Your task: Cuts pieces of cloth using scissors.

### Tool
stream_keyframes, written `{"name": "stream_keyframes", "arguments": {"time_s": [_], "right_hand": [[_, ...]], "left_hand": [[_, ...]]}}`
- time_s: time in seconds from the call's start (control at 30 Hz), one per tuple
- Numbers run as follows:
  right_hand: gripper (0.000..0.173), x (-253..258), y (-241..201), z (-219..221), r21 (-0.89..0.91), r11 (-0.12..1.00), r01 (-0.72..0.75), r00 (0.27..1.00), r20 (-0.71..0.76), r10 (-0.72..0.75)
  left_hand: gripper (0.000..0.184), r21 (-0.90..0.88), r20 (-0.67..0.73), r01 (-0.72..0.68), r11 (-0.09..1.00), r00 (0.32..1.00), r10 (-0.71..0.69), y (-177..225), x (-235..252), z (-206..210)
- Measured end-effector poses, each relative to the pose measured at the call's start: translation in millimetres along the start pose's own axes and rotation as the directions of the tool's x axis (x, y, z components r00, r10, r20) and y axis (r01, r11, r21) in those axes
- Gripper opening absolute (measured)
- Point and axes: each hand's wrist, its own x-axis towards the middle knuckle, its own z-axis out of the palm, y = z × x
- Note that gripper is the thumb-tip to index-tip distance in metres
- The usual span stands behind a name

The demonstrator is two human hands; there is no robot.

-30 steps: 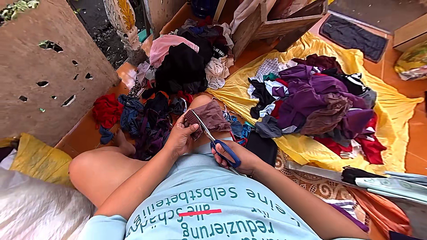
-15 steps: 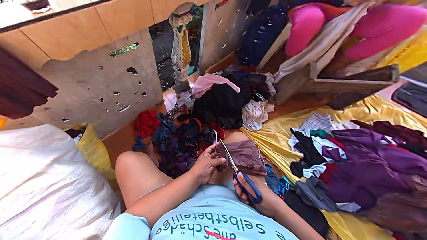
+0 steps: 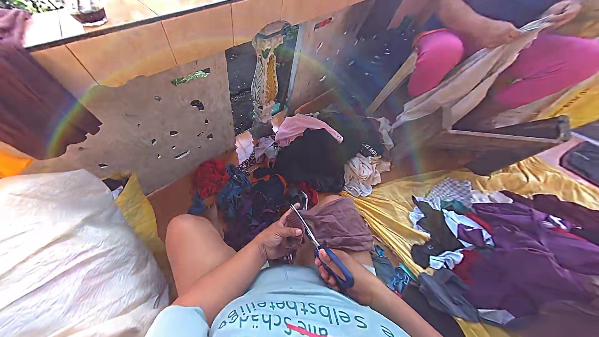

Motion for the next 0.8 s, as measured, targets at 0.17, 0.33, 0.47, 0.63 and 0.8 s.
{"name": "stream_keyframes", "arguments": {"time_s": [0.17, 0.33, 0.47, 0.63, 0.8], "right_hand": [[0.029, -1, 3, -2, -0.003, 1.000, 0.026, 0.999, 0.023, -0.026], [0.027, 0, 6, -6, -0.027, 0.999, 0.048, 0.998, 0.037, -0.047], [0.025, -1, 4, -6, -0.024, 0.999, 0.046, 0.999, 0.026, -0.045], [0.026, -8, -5, 8, -0.239, 0.956, 0.171, 0.968, -0.139, -0.208], [0.046, -7, -4, 14, -0.360, 0.862, 0.358, 0.828, -0.304, -0.471]], "left_hand": [[0.057, -0.114, 0.074, -0.019, 0.993, 0.997, 0.028, -7, 10, -13], [0.049, -0.146, 0.073, -0.012, 0.989, 0.997, 0.023, -8, 10, -15], [0.053, -0.116, 0.102, 0.000, 0.993, 0.995, 0.012, -9, 10, -16], [0.063, 0.178, 0.153, 0.009, 0.984, 0.988, -0.037, -6, 3, -17], [0.065, 0.854, 0.082, -0.061, 0.516, 0.996, -0.017, 15, -7, 2]]}}
